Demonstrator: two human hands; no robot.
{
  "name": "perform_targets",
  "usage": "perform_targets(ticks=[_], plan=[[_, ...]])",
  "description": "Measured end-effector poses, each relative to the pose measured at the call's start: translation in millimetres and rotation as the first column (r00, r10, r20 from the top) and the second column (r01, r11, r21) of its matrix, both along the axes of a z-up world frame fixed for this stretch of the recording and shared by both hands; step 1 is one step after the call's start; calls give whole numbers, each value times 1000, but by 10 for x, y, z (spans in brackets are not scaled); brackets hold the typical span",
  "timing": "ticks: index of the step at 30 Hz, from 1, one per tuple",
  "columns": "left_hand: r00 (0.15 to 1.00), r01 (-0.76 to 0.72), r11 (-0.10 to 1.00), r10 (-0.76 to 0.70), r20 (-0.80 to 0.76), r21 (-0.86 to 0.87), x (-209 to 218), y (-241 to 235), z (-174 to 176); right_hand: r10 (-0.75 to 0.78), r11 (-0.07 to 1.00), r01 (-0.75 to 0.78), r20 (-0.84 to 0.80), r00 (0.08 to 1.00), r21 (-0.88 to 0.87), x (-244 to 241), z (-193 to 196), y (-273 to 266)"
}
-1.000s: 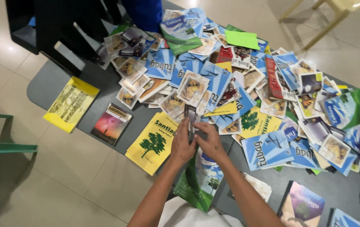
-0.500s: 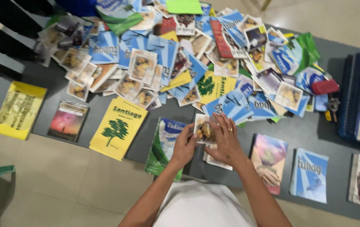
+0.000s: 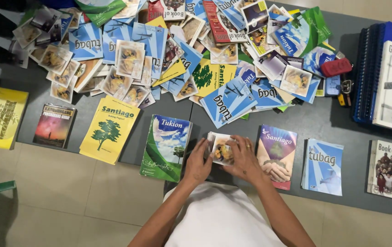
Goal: The person sorts a large pile of books and booklets on a table, picking them up and arranging them into neat stacks by title. The person handles various booklets, including those titled 'Santiago', 'Tukion', 'tubag', and 'Book of Hope', as well as larger books titled 'Gateway Life'.
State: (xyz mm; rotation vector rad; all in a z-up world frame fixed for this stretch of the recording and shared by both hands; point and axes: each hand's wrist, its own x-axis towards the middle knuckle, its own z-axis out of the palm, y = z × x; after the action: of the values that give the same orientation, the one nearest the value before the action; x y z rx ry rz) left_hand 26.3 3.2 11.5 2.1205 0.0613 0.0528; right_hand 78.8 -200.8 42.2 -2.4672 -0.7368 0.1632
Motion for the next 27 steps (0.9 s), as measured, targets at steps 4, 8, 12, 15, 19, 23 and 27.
perform_targets(ticks=[4,8,12,15,19,23,27], plan=[[995,37,999,-34,-89,24,-68,-82,-273,13,999,-12,-5,1000,40,-11,-62,47],[995,67,997,-65,-82,22,-96,-138,-379,-2,1000,2,4,1000,-8,-1,-235,82],[993,78,996,-74,-95,33,-78,-136,-291,0,1000,0,30,1000,-15,-2,-318,95],[991,87,995,-81,-103,51,-71,-126,-268,-7,999,10,86,996,-36,6,-329,116],[995,61,997,-57,-85,44,-58,-96,-127,-2,998,2,-2,1000,-65,20,56,259],[996,39,999,-38,-85,10,51,49,231,46,999,-45,50,998,-19,116,197,451],[999,-9,1000,8,36,24,145,296,238,116,992,-124,226,967,19,255,268,807]])
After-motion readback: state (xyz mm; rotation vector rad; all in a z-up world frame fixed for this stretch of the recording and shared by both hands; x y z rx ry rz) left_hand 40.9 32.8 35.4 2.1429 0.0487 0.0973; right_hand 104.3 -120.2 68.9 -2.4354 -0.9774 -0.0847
